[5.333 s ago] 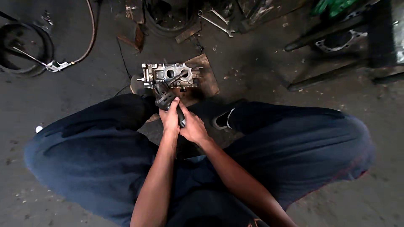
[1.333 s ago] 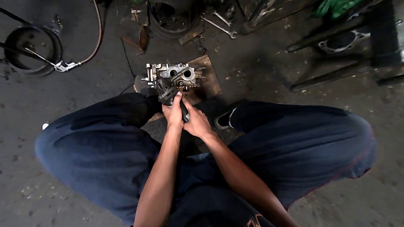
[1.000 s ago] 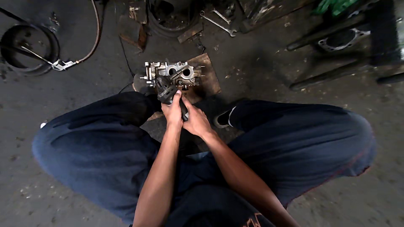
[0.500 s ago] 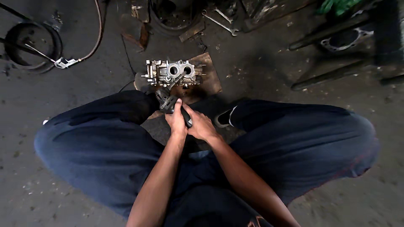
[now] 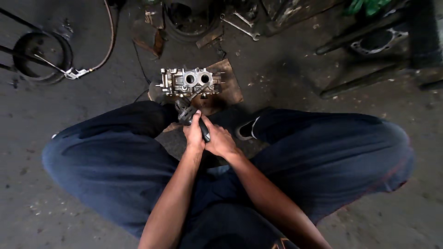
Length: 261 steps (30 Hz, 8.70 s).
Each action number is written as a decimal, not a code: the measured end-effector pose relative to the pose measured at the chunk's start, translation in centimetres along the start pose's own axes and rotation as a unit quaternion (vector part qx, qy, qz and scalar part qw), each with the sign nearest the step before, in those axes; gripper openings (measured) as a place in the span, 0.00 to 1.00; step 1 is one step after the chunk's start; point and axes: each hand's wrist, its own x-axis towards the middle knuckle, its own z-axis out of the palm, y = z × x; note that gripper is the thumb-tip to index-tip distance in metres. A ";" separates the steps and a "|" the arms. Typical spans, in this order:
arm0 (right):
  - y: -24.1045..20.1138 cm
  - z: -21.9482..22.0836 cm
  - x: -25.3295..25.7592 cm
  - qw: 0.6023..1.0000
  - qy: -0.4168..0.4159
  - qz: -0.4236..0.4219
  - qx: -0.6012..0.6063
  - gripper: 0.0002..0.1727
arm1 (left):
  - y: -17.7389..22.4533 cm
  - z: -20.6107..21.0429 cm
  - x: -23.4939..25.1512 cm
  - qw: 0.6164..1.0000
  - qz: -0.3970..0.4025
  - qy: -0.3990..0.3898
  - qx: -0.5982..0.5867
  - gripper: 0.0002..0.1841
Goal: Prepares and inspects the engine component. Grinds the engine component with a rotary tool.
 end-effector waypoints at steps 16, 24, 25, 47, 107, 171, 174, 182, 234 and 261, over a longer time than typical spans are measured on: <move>-1.5 0.5 1.1 0.999 0.023 -0.007 0.046 0.62 | 2.3 0.1 1.3 0.995 0.022 -0.033 0.095 0.31; -2.2 0.4 0.7 0.996 0.024 -0.014 0.087 0.62 | 3.4 -0.2 1.1 0.990 0.039 -0.047 0.129 0.32; -2.3 0.5 0.8 0.995 0.030 -0.012 0.098 0.62 | 3.4 -0.2 1.3 0.987 0.044 -0.058 0.143 0.33; -3.4 0.9 1.7 0.991 0.051 -0.010 0.120 0.64 | 4.5 -0.7 2.5 0.978 0.065 -0.088 0.177 0.35; -4.9 1.9 1.9 0.980 0.049 -0.052 0.188 0.67 | 6.8 -2.2 2.5 0.956 0.094 -0.089 0.264 0.35; 2.6 0.1 0.9 0.995 0.015 0.012 -0.093 0.54 | -3.4 1.2 0.8 0.996 -0.073 -0.007 -0.057 0.24; 2.9 -0.2 1.0 0.995 0.010 -0.002 -0.097 0.56 | -3.4 1.4 0.5 0.996 -0.068 0.007 -0.061 0.26; 3.2 -0.4 0.8 0.996 0.011 0.010 -0.088 0.56 | -3.5 1.9 0.0 0.996 -0.068 0.010 -0.063 0.24; 3.4 -3.2 3.4 0.996 0.034 -0.053 -0.063 0.60 | -1.4 3.9 0.7 0.995 -0.042 0.020 -0.091 0.33; 3.9 -4.0 3.5 0.996 0.024 -0.055 -0.060 0.60 | -1.3 4.5 0.4 0.994 -0.051 0.027 -0.091 0.34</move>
